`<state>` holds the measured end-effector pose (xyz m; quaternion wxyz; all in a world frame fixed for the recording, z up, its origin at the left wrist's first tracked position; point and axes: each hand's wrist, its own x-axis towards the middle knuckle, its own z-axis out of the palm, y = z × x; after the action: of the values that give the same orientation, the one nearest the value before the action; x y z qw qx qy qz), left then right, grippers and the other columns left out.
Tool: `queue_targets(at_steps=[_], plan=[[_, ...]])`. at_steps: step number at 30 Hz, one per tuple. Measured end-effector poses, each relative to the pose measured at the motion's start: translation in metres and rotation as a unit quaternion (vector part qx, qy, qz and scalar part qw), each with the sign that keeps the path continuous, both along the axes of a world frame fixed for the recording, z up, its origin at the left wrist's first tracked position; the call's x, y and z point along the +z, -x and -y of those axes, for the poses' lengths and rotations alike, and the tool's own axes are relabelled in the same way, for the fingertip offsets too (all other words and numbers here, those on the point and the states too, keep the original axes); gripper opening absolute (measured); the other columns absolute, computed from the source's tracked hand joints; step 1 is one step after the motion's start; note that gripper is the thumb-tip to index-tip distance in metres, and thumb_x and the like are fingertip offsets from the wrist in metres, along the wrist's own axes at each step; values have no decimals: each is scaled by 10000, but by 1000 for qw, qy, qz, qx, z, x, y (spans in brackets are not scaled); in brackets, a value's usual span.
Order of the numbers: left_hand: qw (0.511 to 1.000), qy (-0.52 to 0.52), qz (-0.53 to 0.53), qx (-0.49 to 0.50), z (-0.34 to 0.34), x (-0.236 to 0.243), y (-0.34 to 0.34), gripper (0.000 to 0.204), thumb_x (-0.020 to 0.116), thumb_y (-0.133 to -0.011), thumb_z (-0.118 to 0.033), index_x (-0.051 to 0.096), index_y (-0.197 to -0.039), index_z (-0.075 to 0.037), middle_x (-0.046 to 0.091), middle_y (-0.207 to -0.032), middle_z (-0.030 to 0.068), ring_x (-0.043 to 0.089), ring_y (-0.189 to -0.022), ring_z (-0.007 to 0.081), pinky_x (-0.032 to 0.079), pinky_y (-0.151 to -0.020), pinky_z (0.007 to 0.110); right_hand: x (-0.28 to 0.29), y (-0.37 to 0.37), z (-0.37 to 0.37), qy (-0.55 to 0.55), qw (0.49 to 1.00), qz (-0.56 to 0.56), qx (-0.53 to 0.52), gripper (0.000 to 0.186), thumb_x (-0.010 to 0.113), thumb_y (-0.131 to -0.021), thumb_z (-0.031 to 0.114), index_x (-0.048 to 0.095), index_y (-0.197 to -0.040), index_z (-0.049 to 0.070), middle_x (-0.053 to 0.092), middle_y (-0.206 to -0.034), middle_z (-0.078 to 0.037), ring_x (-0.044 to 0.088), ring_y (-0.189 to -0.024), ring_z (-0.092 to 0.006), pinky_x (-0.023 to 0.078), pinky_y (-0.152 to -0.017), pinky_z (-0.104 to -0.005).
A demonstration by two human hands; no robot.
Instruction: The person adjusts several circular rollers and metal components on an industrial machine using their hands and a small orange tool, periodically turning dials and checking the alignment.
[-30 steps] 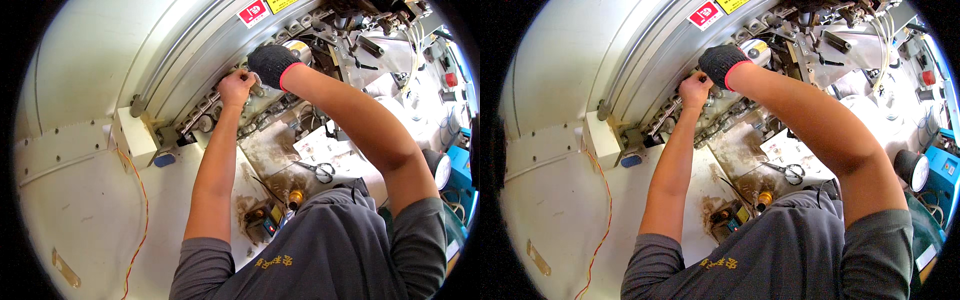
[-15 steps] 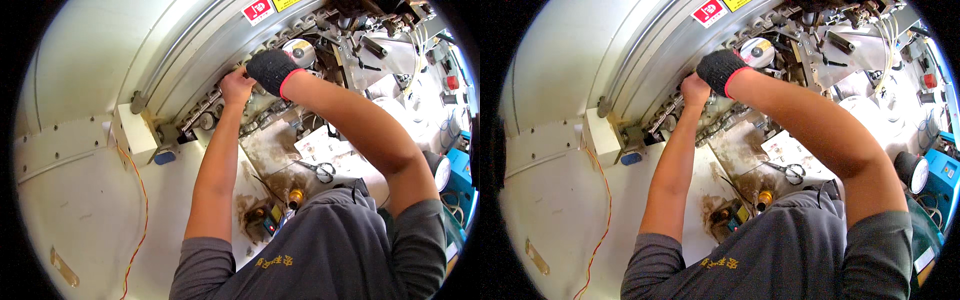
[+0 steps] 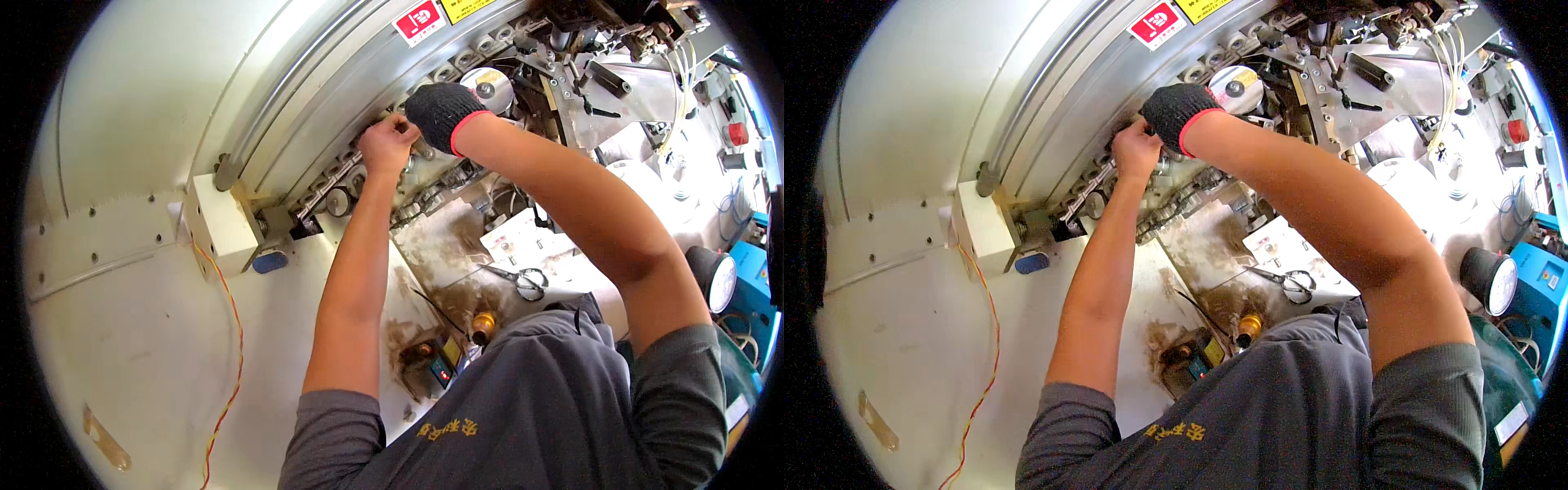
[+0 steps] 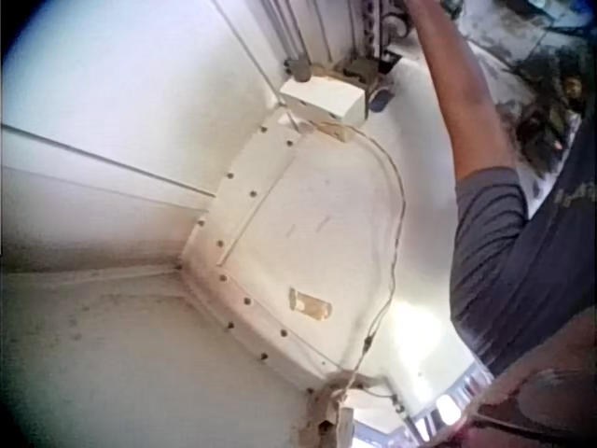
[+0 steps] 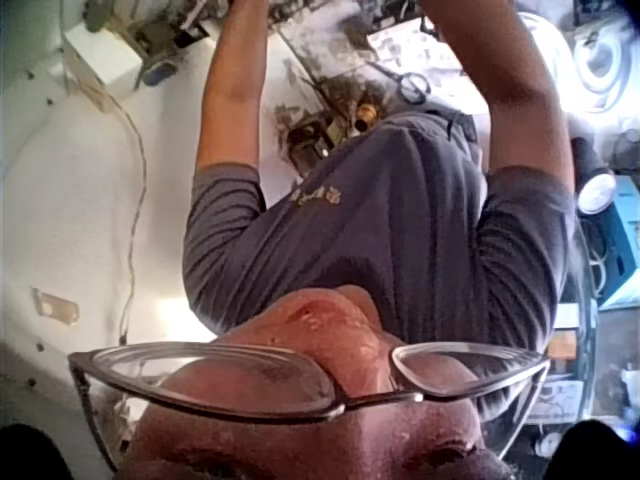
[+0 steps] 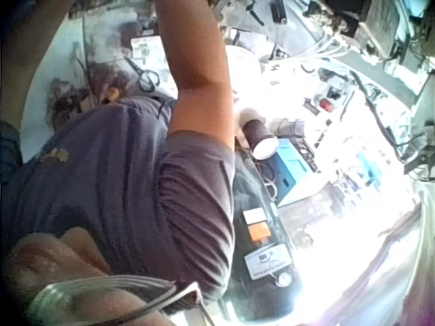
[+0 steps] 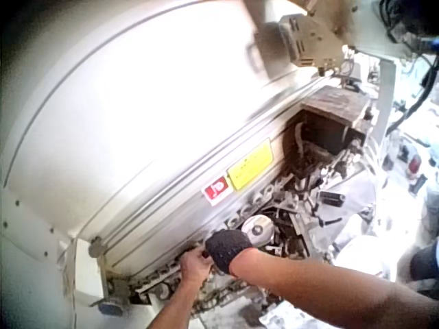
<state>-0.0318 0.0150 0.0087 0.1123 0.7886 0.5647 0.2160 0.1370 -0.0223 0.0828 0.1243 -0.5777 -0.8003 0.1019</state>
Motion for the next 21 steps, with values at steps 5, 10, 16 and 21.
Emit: queue_targets(at_steps=[5, 10, 16, 21], plan=[[1000, -5, 24, -19, -3, -4, -1, 176, 682, -743, -317, 721, -769, -147, 659, -589, 60, 658, -563, 254, 522, -585, 353, 5, -2, -5, -17, 1000, -20, 4, 163, 673, -765, 188, 737, -836, 57, 712, -894, -193, 713, -838, -362, 569, -735, -453], [999, -45, 13, -20, -4, -7, -2, 182, 696, -728, -293, 705, -742, -112, 674, -647, 92, 667, -565, 249, 531, -584, 370, -9, -6, -9, 0, 999, -32, -4, 164, 666, -772, 187, 735, -829, 50, 709, -874, -193, 711, -836, -363, 569, -743, -451], [998, 8, 56, -6, -1, -7, -1, 196, 691, -743, -312, 738, -788, -127, 679, -672, 114, 675, -622, 312, 539, -600, 400, 9, -6, -4, 54, 998, -18, 5, 156, 678, -761, 170, 738, -849, 56, 711, -889, -193, 712, -850, -357, 570, -739, -456], [998, -54, -26, 0, -7, -13, 0, 202, 703, -743, -322, 747, -801, -134, 686, -694, 123, 671, -644, 337, 541, -620, 424, 10, -13, -6, 8, 999, -44, -5, 194, 693, -744, 182, 725, -887, 55, 705, -925, -196, 707, -860, -371, 570, -737, -467]])
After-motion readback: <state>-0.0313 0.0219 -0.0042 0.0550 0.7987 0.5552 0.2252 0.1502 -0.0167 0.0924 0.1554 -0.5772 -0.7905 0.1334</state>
